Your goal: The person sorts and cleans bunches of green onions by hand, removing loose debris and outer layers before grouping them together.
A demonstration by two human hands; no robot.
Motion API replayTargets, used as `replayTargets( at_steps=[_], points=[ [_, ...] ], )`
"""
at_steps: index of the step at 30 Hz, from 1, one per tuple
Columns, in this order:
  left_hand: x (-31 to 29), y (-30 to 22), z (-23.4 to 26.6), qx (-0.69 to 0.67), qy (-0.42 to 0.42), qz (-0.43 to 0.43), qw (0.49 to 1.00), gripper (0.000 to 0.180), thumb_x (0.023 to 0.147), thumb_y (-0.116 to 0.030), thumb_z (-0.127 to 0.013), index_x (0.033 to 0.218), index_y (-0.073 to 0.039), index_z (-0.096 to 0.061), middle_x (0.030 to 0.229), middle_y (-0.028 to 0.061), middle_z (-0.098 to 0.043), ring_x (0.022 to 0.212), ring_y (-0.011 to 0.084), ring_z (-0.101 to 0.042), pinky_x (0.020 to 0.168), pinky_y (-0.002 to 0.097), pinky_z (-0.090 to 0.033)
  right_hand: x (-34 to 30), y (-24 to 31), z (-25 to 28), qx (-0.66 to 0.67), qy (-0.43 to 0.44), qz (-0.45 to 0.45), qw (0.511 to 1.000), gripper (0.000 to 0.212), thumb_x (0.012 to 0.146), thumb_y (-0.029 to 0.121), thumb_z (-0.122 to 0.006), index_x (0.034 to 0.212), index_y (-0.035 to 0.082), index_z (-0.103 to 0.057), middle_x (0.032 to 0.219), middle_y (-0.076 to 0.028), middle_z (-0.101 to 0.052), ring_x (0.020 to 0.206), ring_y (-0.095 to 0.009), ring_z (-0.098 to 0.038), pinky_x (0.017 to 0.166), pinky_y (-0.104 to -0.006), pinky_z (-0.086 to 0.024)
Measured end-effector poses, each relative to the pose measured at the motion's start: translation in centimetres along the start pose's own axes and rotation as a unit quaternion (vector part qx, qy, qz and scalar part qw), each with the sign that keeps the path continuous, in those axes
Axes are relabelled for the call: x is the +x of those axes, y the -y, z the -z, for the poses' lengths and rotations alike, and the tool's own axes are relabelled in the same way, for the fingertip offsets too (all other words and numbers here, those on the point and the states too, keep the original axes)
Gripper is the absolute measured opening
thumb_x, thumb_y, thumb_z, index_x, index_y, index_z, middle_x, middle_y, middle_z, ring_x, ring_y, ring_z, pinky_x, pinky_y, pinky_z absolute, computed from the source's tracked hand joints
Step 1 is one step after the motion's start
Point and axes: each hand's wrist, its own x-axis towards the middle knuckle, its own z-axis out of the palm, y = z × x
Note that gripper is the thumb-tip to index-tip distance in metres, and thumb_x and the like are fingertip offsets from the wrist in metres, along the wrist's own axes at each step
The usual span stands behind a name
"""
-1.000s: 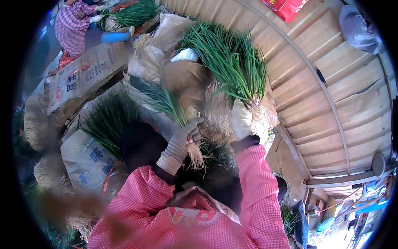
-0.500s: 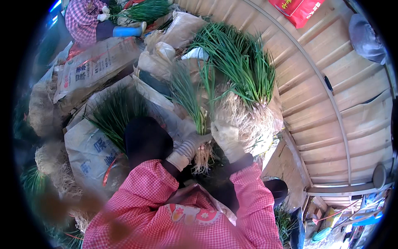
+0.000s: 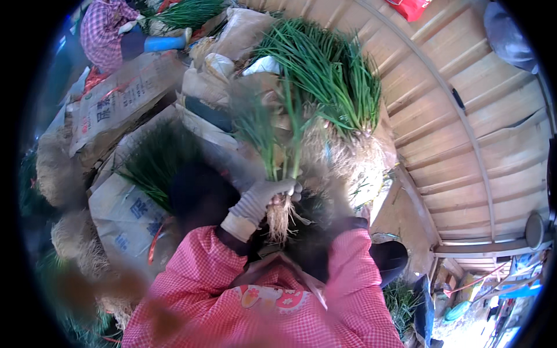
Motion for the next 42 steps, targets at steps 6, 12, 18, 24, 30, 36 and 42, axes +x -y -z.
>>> replayTargets(
  at_steps=[6, 12, 18, 24, 30, 36, 42],
  points=[
    [2.3, 0.2, -1.3, 0.053, -0.052, -0.072, 0.995, 0.042, 0.084, -0.022, -0.062, 0.119, 0.000, -0.052, 0.095, 0.0050, -0.065, 0.067, 0.0127, -0.062, 0.040, 0.0140, -0.033, -4.1, -2.3, 5.0, -0.535, 0.130, 0.124, 0.826, 0.034, 0.082, 0.008, -0.057, 0.115, 0.010, -0.047, 0.115, -0.013, -0.047, 0.087, -0.021, -0.055, 0.061, -0.0265, -0.050],
    [5.2, 2.4, 1.0, 0.120, -0.078, 0.122, 0.982, 0.033, 0.084, -0.033, -0.060, 0.068, -0.005, -0.062, 0.065, 0.0051, -0.060, 0.047, 0.0120, -0.052, 0.039, 0.0233, -0.037, 2.9, 11.8, 12.9, -0.458, -0.208, 0.399, 0.766, 0.054, 0.081, 0.015, -0.062, 0.127, 0.001, -0.037, 0.113, -0.018, -0.054, 0.091, -0.028, -0.060, 0.066, -0.0401, -0.053],
    [2.8, 1.8, -2.6, -0.090, -0.005, -0.006, 0.996, 0.029, 0.086, -0.030, -0.059, 0.095, -0.004, -0.066, 0.061, -0.0008, -0.050, 0.050, 0.0088, -0.043, 0.060, 0.0249, -0.042, 10.3, 10.5, 19.4, -0.619, -0.054, 0.162, 0.767, 0.035, 0.079, 0.026, -0.063, 0.103, 0.002, -0.055, 0.082, -0.012, -0.063, 0.070, -0.021, -0.063, 0.055, -0.0306, -0.050],
    [2.4, 1.3, -1.2, -0.048, -0.018, -0.010, 0.999, 0.035, 0.085, -0.029, -0.059, 0.112, -0.006, -0.060, 0.066, -0.0014, -0.051, 0.048, 0.0073, -0.043, 0.059, 0.0258, -0.044, 5.9, 19.0, 22.1, 0.063, -0.072, 0.080, 0.992, 0.031, 0.084, 0.036, -0.058, 0.095, 0.006, -0.058, 0.083, -0.003, -0.057, 0.064, -0.010, -0.052, 0.055, -0.0266, -0.043],
    [3.9, 2.3, -1.2, -0.014, -0.022, -0.013, 1.000, 0.024, 0.086, -0.028, -0.055, 0.096, -0.007, -0.062, 0.071, 0.0038, -0.059, 0.051, 0.0095, -0.050, 0.061, 0.0260, -0.047, 3.9, 10.8, 14.0, 0.314, 0.159, -0.132, 0.927, 0.042, 0.085, 0.047, -0.054, 0.104, 0.010, -0.053, 0.078, -0.001, -0.057, 0.058, -0.008, -0.047, 0.043, -0.0173, -0.034],
    [3.5, 1.6, -2.2, -0.097, -0.076, -0.009, 0.992, 0.045, 0.085, -0.027, -0.059, 0.044, -0.011, -0.048, 0.044, 0.0046, -0.049, 0.046, 0.0196, -0.052, 0.046, 0.0292, -0.043, -1.0, 8.4, 3.6, 0.494, 0.002, -0.096, 0.864, 0.031, 0.091, 0.035, -0.049, 0.108, 0.010, -0.055, 0.086, -0.003, -0.060, 0.067, -0.012, -0.052, 0.052, -0.0236, -0.040],
    [3.5, 1.9, -2.7, -0.102, -0.100, -0.003, 0.990, 0.043, 0.079, -0.041, -0.065, 0.058, -0.005, -0.056, 0.044, 0.0025, -0.047, 0.041, 0.0142, -0.047, 0.041, 0.0278, -0.040, -5.3, 10.7, -0.7, -0.105, -0.252, 0.269, 0.924, 0.025, 0.089, 0.018, -0.055, 0.107, 0.000, -0.055, 0.088, -0.009, -0.056, 0.079, -0.020, -0.056, 0.071, -0.0295, -0.045]
  ],
)
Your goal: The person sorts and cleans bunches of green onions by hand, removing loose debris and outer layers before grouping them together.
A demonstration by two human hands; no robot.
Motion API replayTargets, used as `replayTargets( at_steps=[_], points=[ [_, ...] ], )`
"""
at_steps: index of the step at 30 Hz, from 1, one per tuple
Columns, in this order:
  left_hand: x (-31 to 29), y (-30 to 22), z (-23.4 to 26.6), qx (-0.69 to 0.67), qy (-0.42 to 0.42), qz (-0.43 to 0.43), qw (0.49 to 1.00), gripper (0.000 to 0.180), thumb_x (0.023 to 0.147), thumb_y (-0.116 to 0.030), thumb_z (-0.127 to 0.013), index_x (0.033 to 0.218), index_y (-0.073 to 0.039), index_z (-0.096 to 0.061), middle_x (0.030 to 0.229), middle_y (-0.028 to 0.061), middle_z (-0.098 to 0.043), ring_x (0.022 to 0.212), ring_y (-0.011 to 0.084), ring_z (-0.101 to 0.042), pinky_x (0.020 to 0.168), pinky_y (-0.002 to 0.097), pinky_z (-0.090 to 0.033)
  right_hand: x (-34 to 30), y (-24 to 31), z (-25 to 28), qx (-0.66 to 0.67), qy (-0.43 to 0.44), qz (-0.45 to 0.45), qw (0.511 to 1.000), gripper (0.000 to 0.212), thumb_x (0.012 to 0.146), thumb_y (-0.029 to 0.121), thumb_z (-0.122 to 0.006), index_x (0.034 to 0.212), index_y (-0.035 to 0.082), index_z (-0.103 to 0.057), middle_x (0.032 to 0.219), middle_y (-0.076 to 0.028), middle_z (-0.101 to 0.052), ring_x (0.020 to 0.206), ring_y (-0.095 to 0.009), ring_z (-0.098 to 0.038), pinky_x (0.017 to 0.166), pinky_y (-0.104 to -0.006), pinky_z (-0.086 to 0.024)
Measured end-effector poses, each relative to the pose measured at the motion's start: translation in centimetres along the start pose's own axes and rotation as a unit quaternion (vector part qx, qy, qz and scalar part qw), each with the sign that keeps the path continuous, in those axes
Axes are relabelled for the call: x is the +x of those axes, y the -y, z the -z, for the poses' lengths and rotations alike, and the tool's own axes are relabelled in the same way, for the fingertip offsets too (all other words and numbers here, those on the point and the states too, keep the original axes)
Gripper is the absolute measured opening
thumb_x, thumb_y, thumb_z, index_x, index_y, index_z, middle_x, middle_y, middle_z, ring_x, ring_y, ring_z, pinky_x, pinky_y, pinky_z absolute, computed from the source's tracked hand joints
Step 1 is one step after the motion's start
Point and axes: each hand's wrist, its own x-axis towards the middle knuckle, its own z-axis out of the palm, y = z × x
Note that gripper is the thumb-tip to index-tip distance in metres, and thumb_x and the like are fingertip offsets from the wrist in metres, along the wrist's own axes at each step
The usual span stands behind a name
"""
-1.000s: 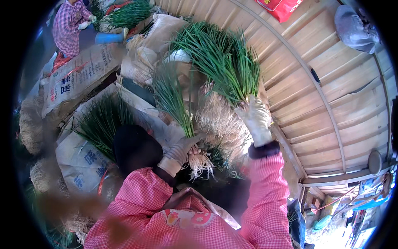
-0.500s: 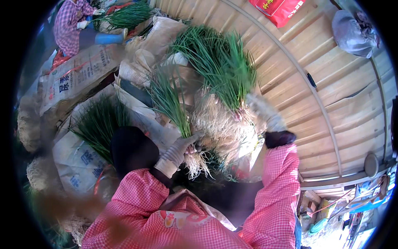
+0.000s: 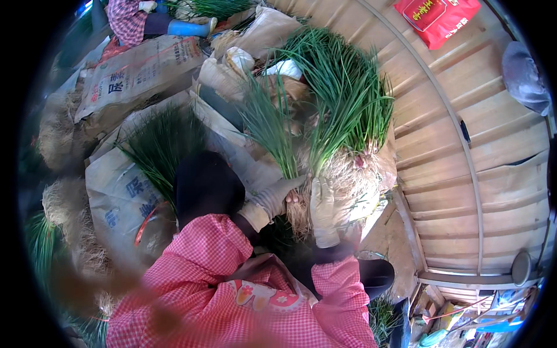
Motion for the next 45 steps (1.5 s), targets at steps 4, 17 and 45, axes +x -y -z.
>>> replayTargets(
  at_steps=[4, 17, 45],
  points=[
    [-0.2, -0.5, 0.8, 0.133, 0.007, -0.023, 0.991, 0.045, 0.075, -0.048, -0.068, 0.064, -0.005, -0.061, 0.049, 0.0017, -0.050, 0.040, 0.0111, -0.045, 0.040, 0.0234, -0.035, 1.2, -1.3, 0.0, 0.138, 0.086, -0.093, 0.982, 0.037, 0.086, 0.014, -0.059, 0.119, 0.001, -0.047, 0.080, -0.008, -0.050, 0.070, -0.017, -0.050, 0.062, -0.0302, -0.044],
    [-0.8, -0.3, -0.7, 0.124, 0.021, -0.031, 0.992, 0.034, 0.077, -0.038, -0.069, 0.066, -0.006, -0.063, 0.050, -0.0005, -0.053, 0.036, 0.0088, -0.042, 0.035, 0.0231, -0.031, 8.7, -2.7, -1.6, -0.104, 0.158, -0.032, 0.981, 0.042, 0.083, 0.029, -0.060, 0.115, 0.006, -0.046, 0.077, -0.010, -0.057, 0.053, -0.016, -0.054, 0.048, -0.0316, -0.047],
    [-3.6, -3.7, -0.8, 0.113, 0.031, -0.099, 0.988, 0.034, 0.080, -0.039, -0.062, 0.079, -0.006, -0.067, 0.060, -0.0032, -0.054, 0.041, 0.0045, -0.041, 0.041, 0.0186, -0.031, -5.1, -9.0, 8.4, -0.075, 0.290, -0.153, 0.942, 0.015, 0.086, 0.019, -0.053, 0.092, 0.006, -0.057, 0.073, -0.008, -0.058, 0.064, -0.021, -0.056, 0.054, -0.0305, -0.046]
  ],
)
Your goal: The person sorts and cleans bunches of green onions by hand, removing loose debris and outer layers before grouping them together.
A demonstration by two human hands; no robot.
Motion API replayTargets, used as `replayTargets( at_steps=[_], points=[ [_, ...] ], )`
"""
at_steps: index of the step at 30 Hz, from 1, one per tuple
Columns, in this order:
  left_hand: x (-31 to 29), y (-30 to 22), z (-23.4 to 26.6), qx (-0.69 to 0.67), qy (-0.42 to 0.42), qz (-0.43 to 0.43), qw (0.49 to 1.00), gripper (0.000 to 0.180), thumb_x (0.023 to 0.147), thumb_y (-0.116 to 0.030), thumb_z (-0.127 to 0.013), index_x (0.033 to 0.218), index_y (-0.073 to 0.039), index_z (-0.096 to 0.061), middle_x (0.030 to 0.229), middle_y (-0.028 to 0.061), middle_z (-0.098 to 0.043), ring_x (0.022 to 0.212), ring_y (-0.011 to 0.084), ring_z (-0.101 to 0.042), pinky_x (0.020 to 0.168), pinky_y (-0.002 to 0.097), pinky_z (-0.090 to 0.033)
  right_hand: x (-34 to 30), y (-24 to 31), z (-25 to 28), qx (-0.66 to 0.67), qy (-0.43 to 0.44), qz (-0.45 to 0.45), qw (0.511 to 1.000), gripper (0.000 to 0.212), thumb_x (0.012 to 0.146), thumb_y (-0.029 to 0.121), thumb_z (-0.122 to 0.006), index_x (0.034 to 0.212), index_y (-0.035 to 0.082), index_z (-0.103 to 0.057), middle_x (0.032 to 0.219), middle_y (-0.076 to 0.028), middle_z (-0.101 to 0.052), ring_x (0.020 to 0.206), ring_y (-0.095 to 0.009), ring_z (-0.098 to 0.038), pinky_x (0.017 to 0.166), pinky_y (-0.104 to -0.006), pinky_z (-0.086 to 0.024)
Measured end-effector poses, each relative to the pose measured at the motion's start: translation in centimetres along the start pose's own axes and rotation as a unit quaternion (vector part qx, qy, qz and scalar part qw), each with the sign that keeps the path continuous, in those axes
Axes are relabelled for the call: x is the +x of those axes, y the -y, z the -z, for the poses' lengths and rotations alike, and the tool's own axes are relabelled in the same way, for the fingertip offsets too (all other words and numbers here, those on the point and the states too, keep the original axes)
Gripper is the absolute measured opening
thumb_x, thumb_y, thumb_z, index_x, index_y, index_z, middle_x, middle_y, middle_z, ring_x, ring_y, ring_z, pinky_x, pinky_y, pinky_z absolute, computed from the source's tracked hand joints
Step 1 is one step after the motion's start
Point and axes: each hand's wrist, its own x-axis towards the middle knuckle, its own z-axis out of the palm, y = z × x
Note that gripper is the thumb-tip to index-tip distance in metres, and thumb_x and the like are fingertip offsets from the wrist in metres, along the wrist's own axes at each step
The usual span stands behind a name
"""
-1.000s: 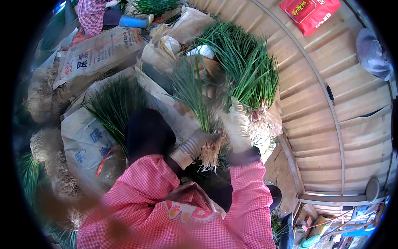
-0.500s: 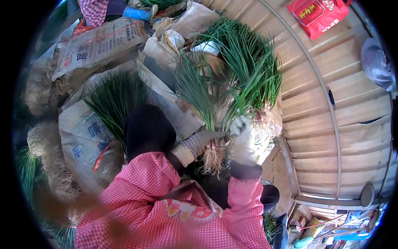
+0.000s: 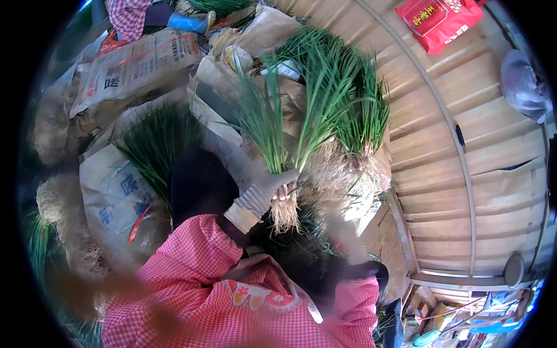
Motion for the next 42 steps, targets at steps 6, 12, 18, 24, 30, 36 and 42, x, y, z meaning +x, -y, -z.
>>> replayTargets(
  at_steps=[6, 12, 18, 24, 30, 36, 42],
  points=[
    [1.3, 2.9, 2.7, 0.031, -0.008, 0.034, 0.999, 0.036, 0.083, -0.040, -0.060, 0.088, -0.005, -0.065, 0.066, -0.0040, -0.056, 0.044, 0.0031, -0.042, 0.040, 0.0174, -0.031, 7.2, 10.2, 0.7, -0.067, -0.247, 0.226, 0.940, 0.044, 0.073, 0.009, -0.067, 0.114, 0.006, -0.050, 0.102, -0.011, -0.058, 0.095, -0.030, -0.058, 0.084, -0.0362, -0.046],
    [0.4, 2.0, 0.5, 0.049, -0.051, -0.004, 0.997, 0.033, 0.080, -0.040, -0.062, 0.073, -0.008, -0.065, 0.047, -0.0021, -0.051, 0.038, 0.0056, -0.042, 0.038, 0.0184, -0.030, 12.8, 11.7, 2.4, -0.230, -0.254, 0.307, 0.888, 0.032, 0.066, 0.014, -0.068, 0.094, 0.008, -0.053, 0.095, -0.007, -0.056, 0.090, -0.027, -0.055, 0.076, -0.0409, -0.045],
    [1.6, 4.3, 2.5, 0.010, -0.035, 0.039, 0.999, 0.032, 0.079, -0.038, -0.064, 0.075, -0.006, -0.066, 0.055, -0.0018, -0.055, 0.038, 0.0059, -0.044, 0.038, 0.0200, -0.031, 11.7, 10.5, -0.3, -0.064, -0.216, 0.263, 0.938, 0.023, 0.068, 0.013, -0.066, 0.086, 0.008, -0.052, 0.088, -0.010, -0.055, 0.079, -0.029, -0.055, 0.068, -0.0407, -0.045],
    [1.9, 4.7, 2.9, 0.029, -0.023, 0.046, 0.998, 0.032, 0.077, -0.039, -0.065, 0.075, -0.007, -0.066, 0.056, -0.0023, -0.056, 0.038, 0.0055, -0.044, 0.038, 0.0189, -0.031, 11.6, 12.6, 0.3, -0.154, -0.221, 0.296, 0.917, 0.031, 0.065, 0.006, -0.061, 0.094, 0.006, -0.051, 0.095, -0.015, -0.052, 0.090, -0.030, -0.052, 0.075, -0.0407, -0.043],
    [0.3, 2.0, 1.5, 0.051, -0.037, 0.031, 0.998, 0.032, 0.078, -0.040, -0.064, 0.074, -0.008, -0.065, 0.057, -0.0031, -0.056, 0.039, 0.0038, -0.043, 0.038, 0.0173, -0.030, 10.8, 11.4, -1.5, -0.128, -0.206, 0.313, 0.918, 0.013, 0.079, 0.008, -0.056, 0.092, 0.006, -0.050, 0.056, -0.007, -0.046, 0.043, -0.023, -0.047, 0.039, -0.0317, -0.040],
    [1.9, 4.2, 2.9, 0.030, 0.027, 0.047, 0.998, 0.031, 0.079, -0.040, -0.064, 0.075, -0.010, -0.065, 0.060, -0.0054, -0.056, 0.039, 0.0016, -0.040, 0.036, 0.0159, -0.028, 14.6, 3.2, -1.7, -0.001, -0.176, 0.023, 0.984, 0.018, 0.088, 0.013, -0.052, 0.103, 0.003, -0.053, 0.054, -0.008, -0.052, 0.041, -0.021, -0.051, 0.035, -0.0316, -0.041],
    [0.8, 3.2, 2.4, 0.093, -0.001, 0.049, 0.994, 0.032, 0.079, -0.038, -0.064, 0.077, -0.006, -0.067, 0.060, -0.0004, -0.059, 0.039, 0.0059, -0.046, 0.037, 0.0191, -0.033, 11.5, 13.4, 3.4, 0.040, -0.115, 0.165, 0.979, 0.031, 0.082, 0.019, -0.062, 0.112, 0.015, -0.055, 0.089, -0.007, -0.065, 0.071, -0.014, -0.063, 0.062, -0.0281, -0.051]
  ],
)
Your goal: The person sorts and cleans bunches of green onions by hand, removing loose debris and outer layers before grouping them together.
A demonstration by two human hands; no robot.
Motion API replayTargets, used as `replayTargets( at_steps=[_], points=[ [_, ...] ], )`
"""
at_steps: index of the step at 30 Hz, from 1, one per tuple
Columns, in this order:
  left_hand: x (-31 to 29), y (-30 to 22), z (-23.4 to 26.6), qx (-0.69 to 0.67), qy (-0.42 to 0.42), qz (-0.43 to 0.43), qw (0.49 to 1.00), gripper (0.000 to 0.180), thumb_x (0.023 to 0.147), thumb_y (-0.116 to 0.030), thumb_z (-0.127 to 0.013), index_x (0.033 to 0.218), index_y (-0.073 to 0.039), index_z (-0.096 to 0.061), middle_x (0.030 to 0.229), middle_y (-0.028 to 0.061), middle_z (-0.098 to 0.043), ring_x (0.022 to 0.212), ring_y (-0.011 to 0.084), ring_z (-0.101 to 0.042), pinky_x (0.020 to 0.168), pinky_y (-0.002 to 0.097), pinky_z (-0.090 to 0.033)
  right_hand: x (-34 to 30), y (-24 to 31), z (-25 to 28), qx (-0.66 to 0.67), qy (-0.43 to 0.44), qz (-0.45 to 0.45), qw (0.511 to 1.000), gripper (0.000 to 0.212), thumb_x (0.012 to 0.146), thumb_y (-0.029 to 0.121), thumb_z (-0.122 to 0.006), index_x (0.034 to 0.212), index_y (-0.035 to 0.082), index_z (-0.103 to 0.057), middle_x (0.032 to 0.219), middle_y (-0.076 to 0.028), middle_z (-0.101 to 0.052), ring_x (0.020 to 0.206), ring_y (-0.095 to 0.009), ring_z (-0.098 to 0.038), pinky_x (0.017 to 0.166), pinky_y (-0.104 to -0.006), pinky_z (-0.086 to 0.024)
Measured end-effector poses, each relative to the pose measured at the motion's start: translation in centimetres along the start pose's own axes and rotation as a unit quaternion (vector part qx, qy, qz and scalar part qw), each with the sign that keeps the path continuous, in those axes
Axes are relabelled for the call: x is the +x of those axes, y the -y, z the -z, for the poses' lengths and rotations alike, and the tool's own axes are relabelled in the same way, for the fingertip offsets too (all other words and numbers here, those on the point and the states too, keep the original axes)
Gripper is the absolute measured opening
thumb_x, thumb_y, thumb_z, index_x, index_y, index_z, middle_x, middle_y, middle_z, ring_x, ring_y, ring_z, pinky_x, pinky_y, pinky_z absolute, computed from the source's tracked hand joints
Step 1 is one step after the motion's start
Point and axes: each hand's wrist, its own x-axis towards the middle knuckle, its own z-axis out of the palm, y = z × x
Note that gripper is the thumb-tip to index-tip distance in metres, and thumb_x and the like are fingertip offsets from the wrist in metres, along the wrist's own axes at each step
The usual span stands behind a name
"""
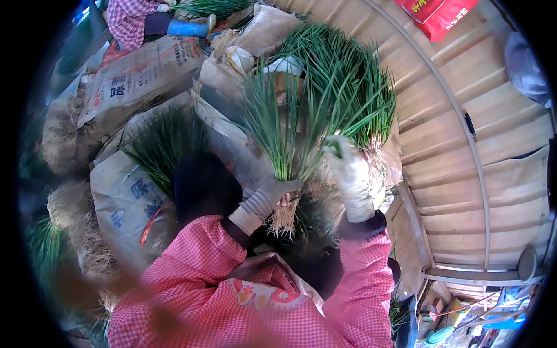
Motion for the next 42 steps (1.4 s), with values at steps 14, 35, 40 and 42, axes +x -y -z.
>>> replayTargets(
  at_steps=[14, 35, 40, 42],
  points=[
    [2.3, 1.8, 0.5, 0.083, 0.027, 0.034, 0.996, 0.030, 0.085, -0.030, -0.055, 0.077, -0.002, -0.064, 0.061, 0.0073, -0.062, 0.050, 0.0177, -0.058, 0.047, 0.0289, -0.046, 0.3, -2.0, -2.1, -0.202, -0.006, 0.187, 0.961, 0.033, 0.078, 0.019, -0.063, 0.108, 0.012, -0.053, 0.095, -0.011, -0.058, 0.079, -0.027, -0.061, 0.065, -0.0359, -0.051],
    [2.6, 1.7, 1.1, 0.153, 0.022, 0.036, 0.987, 0.038, 0.078, -0.039, -0.065, 0.070, -0.002, -0.063, 0.054, 0.0063, -0.060, 0.046, 0.0162, -0.057, 0.046, 0.0298, -0.048, -7.6, -6.7, 4.0, 0.128, 0.021, -0.104, 0.986, 0.023, 0.083, 0.019, -0.063, 0.099, 0.003, -0.056, 0.088, -0.016, -0.061, 0.079, -0.026, -0.061, 0.071, -0.0352, -0.049],
    [0.5, 0.7, -0.3, 0.071, -0.017, -0.059, 0.996, 0.038, 0.079, -0.043, -0.062, 0.076, -0.005, -0.067, 0.055, 0.0009, -0.055, 0.044, 0.0096, -0.050, 0.042, 0.0233, -0.037, -9.2, 0.7, 0.8, -0.101, 0.175, 0.071, 0.977, 0.066, 0.071, 0.021, -0.070, 0.128, 0.006, -0.039, 0.101, -0.017, -0.057, 0.093, -0.031, -0.057, 0.082, -0.0366, -0.047],
    [0.4, 0.2, 0.4, -0.016, -0.017, -0.021, 1.000, 0.037, 0.080, -0.042, -0.061, 0.073, -0.006, -0.066, 0.053, 0.0005, -0.054, 0.042, 0.0090, -0.048, 0.041, 0.0232, -0.037, -8.4, 3.0, -1.4, -0.065, 0.100, 0.090, 0.989, 0.067, 0.069, 0.016, -0.071, 0.128, 0.006, -0.040, 0.100, -0.016, -0.057, 0.091, -0.030, -0.057, 0.080, -0.0371, -0.047]
  ],
)
